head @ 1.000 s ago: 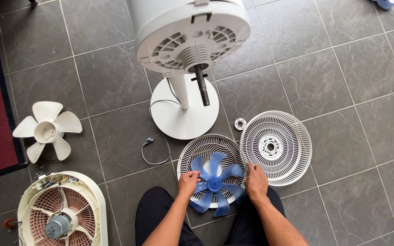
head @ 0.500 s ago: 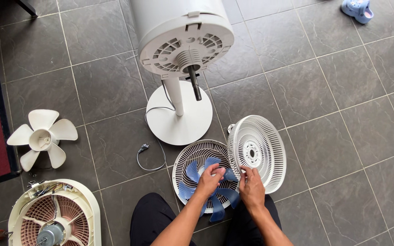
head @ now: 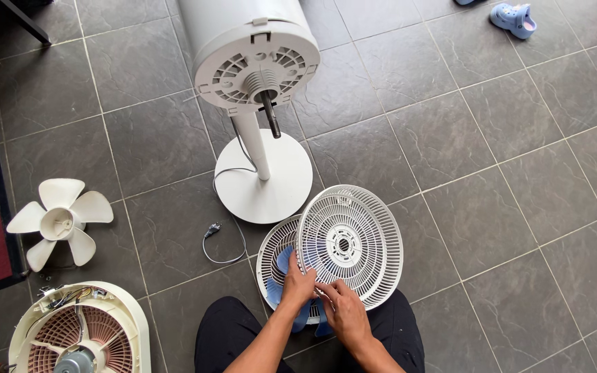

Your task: The person assembles a standing fan by connecting the motor head to the pole, attaching the base, and mounting the fan blade and front cage. The person handles the pole, base, motor head, fan blade, and cage components.

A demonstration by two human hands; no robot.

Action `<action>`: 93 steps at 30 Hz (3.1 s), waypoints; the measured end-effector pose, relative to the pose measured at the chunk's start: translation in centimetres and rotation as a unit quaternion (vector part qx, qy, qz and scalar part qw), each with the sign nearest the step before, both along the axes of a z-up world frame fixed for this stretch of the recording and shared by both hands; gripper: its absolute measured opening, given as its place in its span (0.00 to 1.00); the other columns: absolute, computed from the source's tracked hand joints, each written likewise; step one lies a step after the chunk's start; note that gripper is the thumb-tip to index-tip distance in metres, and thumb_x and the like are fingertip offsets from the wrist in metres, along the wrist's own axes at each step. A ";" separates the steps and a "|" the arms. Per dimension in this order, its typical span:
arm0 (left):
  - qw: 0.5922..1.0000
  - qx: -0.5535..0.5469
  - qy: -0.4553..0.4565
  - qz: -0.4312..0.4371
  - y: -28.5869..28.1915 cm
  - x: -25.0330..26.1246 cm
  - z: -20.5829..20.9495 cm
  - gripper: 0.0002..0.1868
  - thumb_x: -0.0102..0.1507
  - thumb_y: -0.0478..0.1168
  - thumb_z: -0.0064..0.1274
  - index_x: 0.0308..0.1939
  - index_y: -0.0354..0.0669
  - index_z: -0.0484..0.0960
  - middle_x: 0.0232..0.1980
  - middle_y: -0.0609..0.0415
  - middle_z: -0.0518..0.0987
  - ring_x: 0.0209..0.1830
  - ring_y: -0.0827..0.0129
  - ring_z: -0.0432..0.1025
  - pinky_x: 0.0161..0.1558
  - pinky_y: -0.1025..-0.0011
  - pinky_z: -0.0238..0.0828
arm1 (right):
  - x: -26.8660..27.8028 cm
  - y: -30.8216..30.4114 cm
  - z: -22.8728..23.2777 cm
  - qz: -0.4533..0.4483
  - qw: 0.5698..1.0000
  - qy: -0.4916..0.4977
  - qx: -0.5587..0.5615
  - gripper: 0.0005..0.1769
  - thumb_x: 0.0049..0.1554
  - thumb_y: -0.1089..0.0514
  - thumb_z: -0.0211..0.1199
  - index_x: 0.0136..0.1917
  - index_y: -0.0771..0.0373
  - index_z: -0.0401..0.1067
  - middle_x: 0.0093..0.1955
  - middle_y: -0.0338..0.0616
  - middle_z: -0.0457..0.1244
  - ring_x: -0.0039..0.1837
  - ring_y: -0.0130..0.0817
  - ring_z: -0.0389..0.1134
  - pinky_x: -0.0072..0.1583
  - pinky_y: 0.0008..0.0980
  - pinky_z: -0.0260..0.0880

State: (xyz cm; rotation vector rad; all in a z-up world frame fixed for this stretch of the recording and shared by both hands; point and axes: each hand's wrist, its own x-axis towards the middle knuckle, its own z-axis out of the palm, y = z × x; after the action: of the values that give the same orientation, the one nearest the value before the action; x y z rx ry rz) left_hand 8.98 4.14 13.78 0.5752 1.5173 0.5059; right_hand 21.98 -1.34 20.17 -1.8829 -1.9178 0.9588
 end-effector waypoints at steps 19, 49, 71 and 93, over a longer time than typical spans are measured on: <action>0.924 0.379 -0.047 0.027 -1.3 -9.2 11.5 0.40 0.62 0.26 0.43 0.79 0.41 0.52 0.75 0.42 0.67 0.76 0.58 0.62 0.73 0.62 0.55 | 2.0 9.1 7.5 -0.101 0.962 0.053 0.247 0.22 0.56 0.61 0.65 0.64 0.59 0.73 0.66 0.53 0.59 0.67 0.50 0.65 0.64 0.44 0.68; 0.837 0.542 -0.005 0.078 2.7 -12.6 21.4 0.33 0.72 0.36 0.40 0.80 0.34 0.50 0.73 0.40 0.68 0.71 0.62 0.65 0.70 0.64 0.62 | -4.1 15.2 18.6 -0.049 0.888 0.076 0.452 0.32 0.60 0.63 0.67 0.75 0.59 0.61 0.76 0.54 0.48 0.73 0.49 0.59 0.70 0.45 0.68; 0.840 0.514 0.024 0.173 4.3 -15.1 22.6 0.16 0.71 0.34 0.43 0.62 0.32 0.69 0.52 0.51 0.78 0.46 0.75 0.72 0.48 0.73 0.71 | -5.2 16.8 22.6 0.002 0.866 0.039 0.498 0.27 0.65 0.59 0.64 0.76 0.55 0.65 0.81 0.49 0.47 0.78 0.46 0.55 0.72 0.43 0.64; 0.832 0.508 -0.039 0.222 9.2 -16.1 23.1 0.13 0.73 0.33 0.45 0.60 0.32 0.69 0.43 0.55 0.75 0.30 0.84 0.63 0.28 0.82 0.60 | -6.1 20.2 23.8 0.021 0.868 0.010 0.496 0.32 0.67 0.57 0.66 0.81 0.52 0.60 0.83 0.48 0.41 0.80 0.46 0.52 0.74 0.43 0.65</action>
State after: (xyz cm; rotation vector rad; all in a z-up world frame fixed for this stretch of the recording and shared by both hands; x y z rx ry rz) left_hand -7.14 13.37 36.89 0.9857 1.2037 1.7305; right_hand 15.83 18.85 43.99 -1.1839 -1.8668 -0.0779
